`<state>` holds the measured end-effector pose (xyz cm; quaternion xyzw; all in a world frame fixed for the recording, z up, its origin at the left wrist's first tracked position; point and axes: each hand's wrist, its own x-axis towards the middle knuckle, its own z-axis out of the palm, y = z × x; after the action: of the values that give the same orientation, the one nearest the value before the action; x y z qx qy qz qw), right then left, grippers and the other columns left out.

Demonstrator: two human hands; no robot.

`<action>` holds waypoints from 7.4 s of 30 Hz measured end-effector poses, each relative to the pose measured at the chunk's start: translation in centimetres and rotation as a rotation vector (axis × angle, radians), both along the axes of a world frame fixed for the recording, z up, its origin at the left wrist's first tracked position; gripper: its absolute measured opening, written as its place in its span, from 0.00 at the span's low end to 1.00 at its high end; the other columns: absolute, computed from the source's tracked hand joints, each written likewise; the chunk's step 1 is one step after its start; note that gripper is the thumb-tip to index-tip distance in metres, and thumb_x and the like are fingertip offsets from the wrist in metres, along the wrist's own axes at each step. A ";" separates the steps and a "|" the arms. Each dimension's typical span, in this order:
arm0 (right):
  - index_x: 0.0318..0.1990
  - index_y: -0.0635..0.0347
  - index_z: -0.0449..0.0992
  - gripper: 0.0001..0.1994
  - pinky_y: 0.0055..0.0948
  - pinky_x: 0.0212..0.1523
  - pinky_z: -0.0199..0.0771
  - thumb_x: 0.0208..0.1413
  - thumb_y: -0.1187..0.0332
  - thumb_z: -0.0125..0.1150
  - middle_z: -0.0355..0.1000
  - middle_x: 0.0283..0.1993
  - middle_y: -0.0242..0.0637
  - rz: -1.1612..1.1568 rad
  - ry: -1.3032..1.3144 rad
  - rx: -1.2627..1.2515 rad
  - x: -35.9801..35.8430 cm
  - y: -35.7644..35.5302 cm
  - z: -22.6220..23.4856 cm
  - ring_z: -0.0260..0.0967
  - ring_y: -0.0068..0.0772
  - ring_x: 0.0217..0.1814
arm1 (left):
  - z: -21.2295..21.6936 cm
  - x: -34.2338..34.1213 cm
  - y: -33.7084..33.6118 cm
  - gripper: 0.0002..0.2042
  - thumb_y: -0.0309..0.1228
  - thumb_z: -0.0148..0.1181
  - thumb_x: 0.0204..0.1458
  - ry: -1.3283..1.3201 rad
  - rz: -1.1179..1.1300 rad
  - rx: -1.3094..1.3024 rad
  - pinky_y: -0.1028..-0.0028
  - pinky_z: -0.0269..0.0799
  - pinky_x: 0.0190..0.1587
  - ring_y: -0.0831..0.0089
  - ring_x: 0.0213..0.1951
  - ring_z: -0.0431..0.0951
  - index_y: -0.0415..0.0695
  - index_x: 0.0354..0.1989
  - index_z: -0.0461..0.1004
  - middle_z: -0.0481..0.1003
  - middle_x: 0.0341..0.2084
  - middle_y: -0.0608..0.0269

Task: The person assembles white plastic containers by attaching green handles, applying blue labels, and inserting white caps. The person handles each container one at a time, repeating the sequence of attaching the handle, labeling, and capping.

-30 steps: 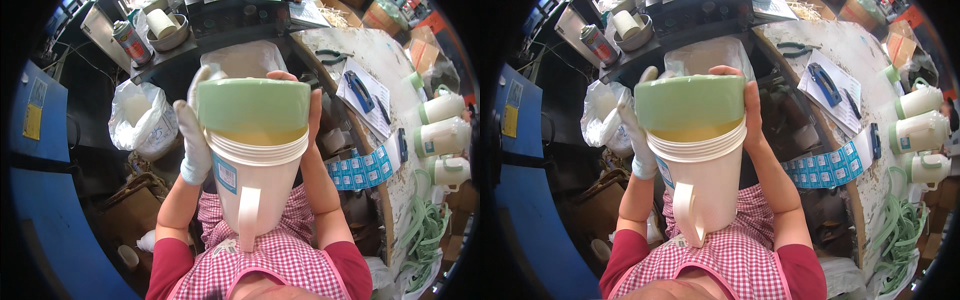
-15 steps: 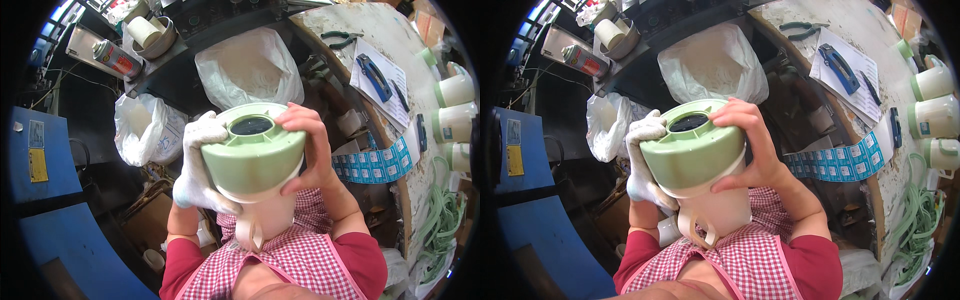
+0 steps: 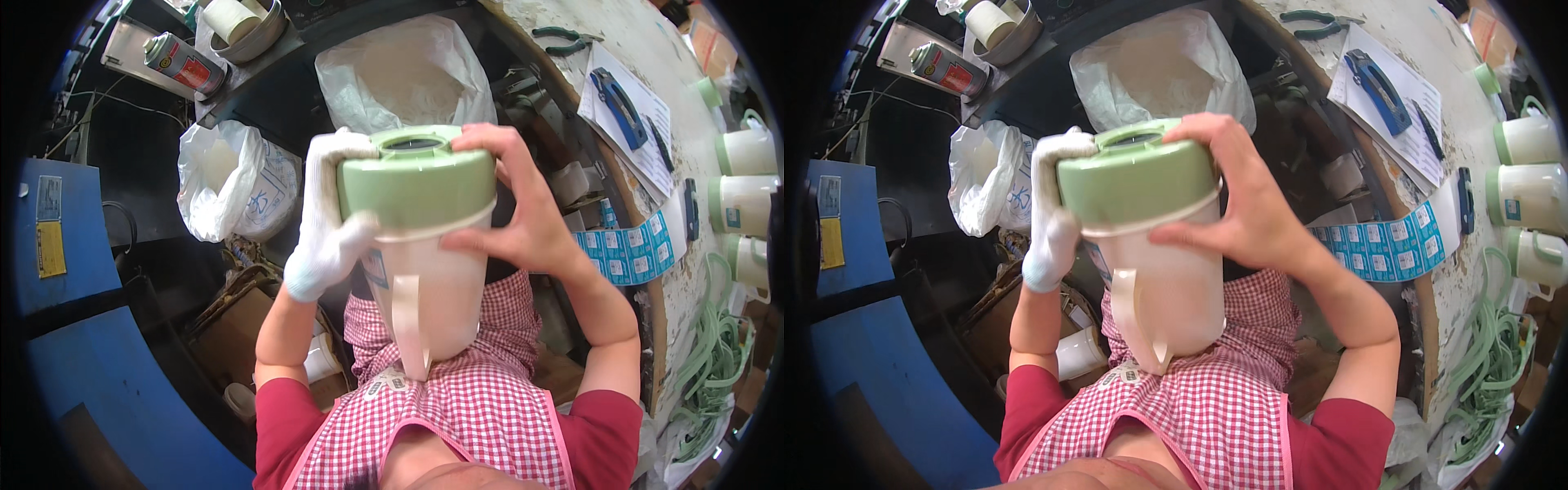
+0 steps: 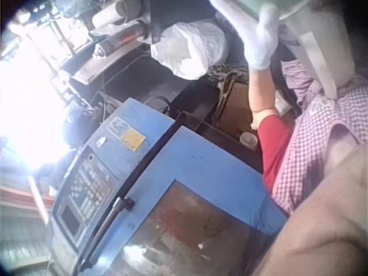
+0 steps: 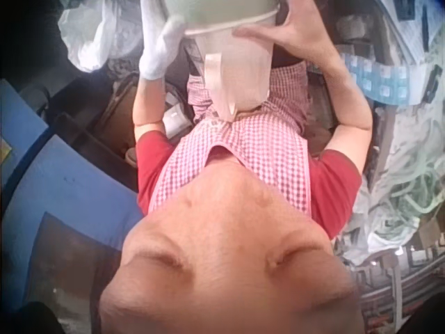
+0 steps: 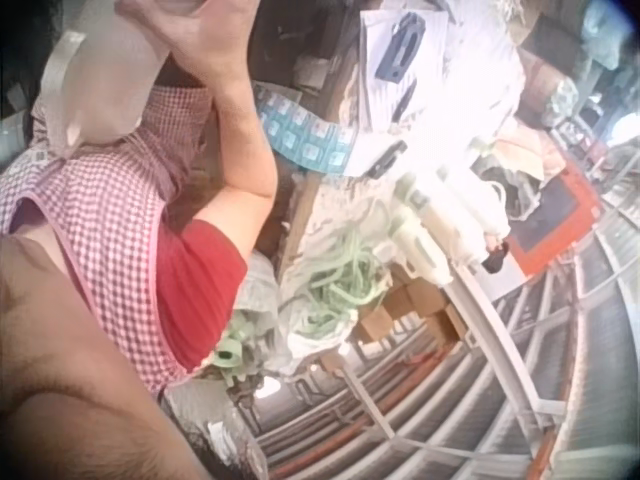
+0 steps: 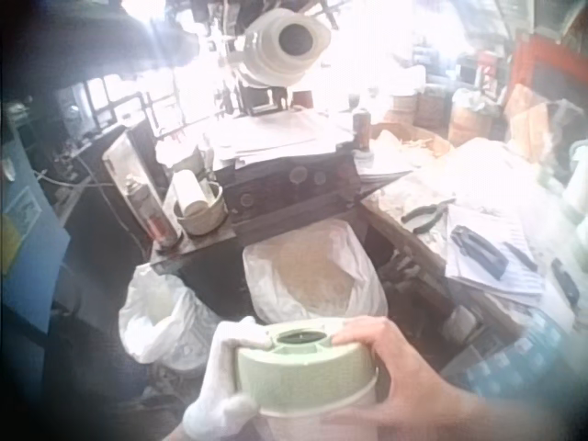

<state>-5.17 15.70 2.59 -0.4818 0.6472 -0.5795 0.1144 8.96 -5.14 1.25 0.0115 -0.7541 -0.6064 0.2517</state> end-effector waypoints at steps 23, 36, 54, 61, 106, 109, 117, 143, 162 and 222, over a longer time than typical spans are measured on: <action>0.61 0.61 0.71 0.39 0.44 0.68 0.65 0.44 0.51 0.81 0.69 0.58 0.46 -0.340 0.248 0.160 -0.5 2.5 -4.3 0.64 0.49 0.65 | -2.9 -6.3 5.9 0.21 0.48 0.53 0.69 -0.134 0.282 -0.230 0.62 0.74 0.47 0.58 0.40 0.79 0.39 0.42 0.77 0.79 0.37 0.52; 0.62 0.61 0.72 0.40 0.38 0.67 0.68 0.46 0.47 0.81 0.70 0.60 0.48 -0.149 0.035 0.041 -4.1 3.1 -7.6 0.68 0.44 0.65 | -5.2 -9.1 4.5 0.19 0.36 0.46 0.72 0.214 0.418 -0.414 0.72 0.79 0.41 0.74 0.30 0.82 0.37 0.38 0.84 0.83 0.27 0.61; 0.56 0.63 0.82 0.27 0.48 0.63 0.74 0.59 0.50 0.67 0.76 0.61 0.57 -1.346 0.068 1.821 -22.0 75.7 2.0 0.75 0.58 0.63 | 2.2 3.4 5.6 0.22 0.42 0.59 0.68 -0.039 0.349 0.098 0.76 0.76 0.45 0.75 0.44 0.79 0.29 0.50 0.79 0.80 0.45 0.58; 0.51 0.58 0.71 0.19 0.51 0.47 0.72 0.69 0.50 0.58 0.78 0.45 0.49 -1.278 0.891 1.158 -11.6 54.4 10.9 0.75 0.57 0.46 | 0.5 -2.0 3.6 0.23 0.46 0.58 0.69 -0.427 0.346 -0.291 0.75 0.73 0.36 0.78 0.32 0.78 0.32 0.39 0.82 0.79 0.30 0.66; 0.60 0.68 0.70 0.18 0.25 0.34 0.59 0.75 0.61 0.49 0.57 0.27 0.23 0.047 -0.482 -0.633 -0.7 1.9 -2.6 0.49 0.18 0.28 | 0.4 0.9 8.1 0.08 0.25 0.59 0.63 0.241 0.437 -0.044 0.73 0.78 0.45 0.67 0.43 0.82 0.32 0.44 0.77 0.80 0.42 0.55; 0.60 0.63 0.75 0.22 0.31 0.53 0.64 0.71 0.54 0.56 0.67 0.47 0.32 0.122 -0.330 -0.424 -4.0 -2.0 -3.4 0.61 0.28 0.48 | 1.3 1.0 4.7 0.08 0.27 0.60 0.64 0.362 0.543 -0.550 0.76 0.77 0.40 0.72 0.37 0.81 0.32 0.41 0.77 0.81 0.39 0.58; 0.37 0.56 0.78 0.19 0.29 0.32 0.68 0.68 0.49 0.62 0.74 0.30 0.31 -0.044 -0.327 -0.237 -8.5 7.5 2.0 0.70 0.20 0.32 | -5.9 8.7 -9.8 0.20 0.36 0.61 0.67 0.282 0.680 -0.765 0.69 0.77 0.54 0.62 0.54 0.80 0.32 0.60 0.73 0.80 0.51 0.47; 0.50 0.60 0.70 0.19 0.19 0.33 0.76 0.63 0.60 0.72 0.77 0.41 0.34 -1.067 -0.300 0.475 -4.4 38.0 -2.2 0.76 0.19 0.38 | -31.1 42.4 -10.2 0.16 0.24 0.54 0.53 -1.714 0.479 -0.869 0.57 0.76 0.47 0.56 0.42 0.82 0.41 0.50 0.79 0.82 0.42 0.50; 0.42 0.51 0.87 0.09 0.38 0.53 0.72 0.54 0.68 0.79 0.78 0.47 0.33 -1.573 0.935 0.335 -0.4 32.9 -5.4 0.73 0.34 0.50 | -7.3 21.3 14.6 0.24 0.25 0.53 0.65 -0.102 0.806 0.256 0.62 0.68 0.66 0.57 0.62 0.74 0.28 0.69 0.62 0.71 0.63 0.48; 0.45 0.65 0.83 0.18 0.38 0.49 0.78 0.67 0.54 0.64 0.80 0.46 0.48 -1.070 0.956 0.539 -19.1 19.8 -0.2 0.79 0.48 0.45 | -1.6 -5.3 -0.7 0.17 0.37 0.58 0.68 -0.347 -0.105 0.387 0.77 0.78 0.48 0.78 0.42 0.81 0.35 0.56 0.77 0.81 0.44 0.60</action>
<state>-24.26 35.53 2.37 -0.2564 0.8903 -0.1067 -0.3608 3.68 -5.84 -0.39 0.1242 -0.6556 -0.7405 0.0798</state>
